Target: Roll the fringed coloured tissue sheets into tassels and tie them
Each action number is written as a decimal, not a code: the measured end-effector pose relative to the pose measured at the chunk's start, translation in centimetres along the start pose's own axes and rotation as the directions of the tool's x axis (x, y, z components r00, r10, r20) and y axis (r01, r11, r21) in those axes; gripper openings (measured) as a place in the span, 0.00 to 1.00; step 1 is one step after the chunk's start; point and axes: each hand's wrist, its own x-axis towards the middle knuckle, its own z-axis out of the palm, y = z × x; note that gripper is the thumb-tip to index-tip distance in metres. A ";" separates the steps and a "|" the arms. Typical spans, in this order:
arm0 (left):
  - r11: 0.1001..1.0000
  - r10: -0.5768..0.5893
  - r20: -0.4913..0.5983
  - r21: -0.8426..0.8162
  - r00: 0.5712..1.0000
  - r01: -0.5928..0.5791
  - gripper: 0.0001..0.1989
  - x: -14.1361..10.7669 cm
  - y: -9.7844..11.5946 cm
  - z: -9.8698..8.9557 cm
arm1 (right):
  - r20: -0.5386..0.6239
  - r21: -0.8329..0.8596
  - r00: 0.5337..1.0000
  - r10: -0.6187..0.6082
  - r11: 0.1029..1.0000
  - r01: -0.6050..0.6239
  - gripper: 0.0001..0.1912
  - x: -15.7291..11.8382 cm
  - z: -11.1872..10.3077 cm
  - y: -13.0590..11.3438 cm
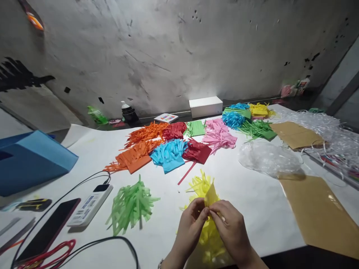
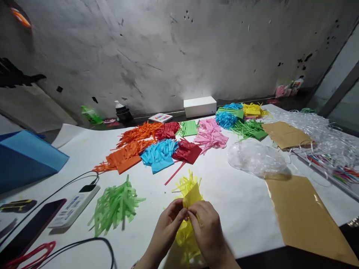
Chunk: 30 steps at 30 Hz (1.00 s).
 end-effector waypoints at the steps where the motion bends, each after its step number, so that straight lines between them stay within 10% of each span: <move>1: 1.000 -0.004 -0.003 0.015 1.000 0.004 0.18 -0.2 0.0 0.0 | 0.013 0.012 0.999 0.033 0.999 -0.033 0.07 -0.2 0.1 -0.2; 12: 0.963 -0.056 0.028 0.264 0.998 0.047 0.18 -1.0 0.4 -1.3 | 0.229 0.200 0.911 0.344 0.899 -0.390 0.10 -0.3 -1.1 -0.3; 20: 0.966 -0.080 0.114 0.255 0.990 0.048 0.18 -1.2 1.1 -1.0 | 0.217 -0.109 0.976 -0.005 0.994 0.029 0.04 -1.4 -1.4 -0.4; 26: 0.943 -0.089 0.056 0.327 0.994 0.066 0.18 -1.1 1.2 -1.4 | 0.194 0.047 0.947 0.258 0.961 -0.272 0.08 -0.9 -2.4 -0.2; 30: 0.943 -0.170 0.138 0.309 0.976 0.121 0.21 -0.9 1.8 -1.7 | 0.101 -0.001 0.965 0.240 0.970 -0.241 0.04 -0.5 -3.2 0.3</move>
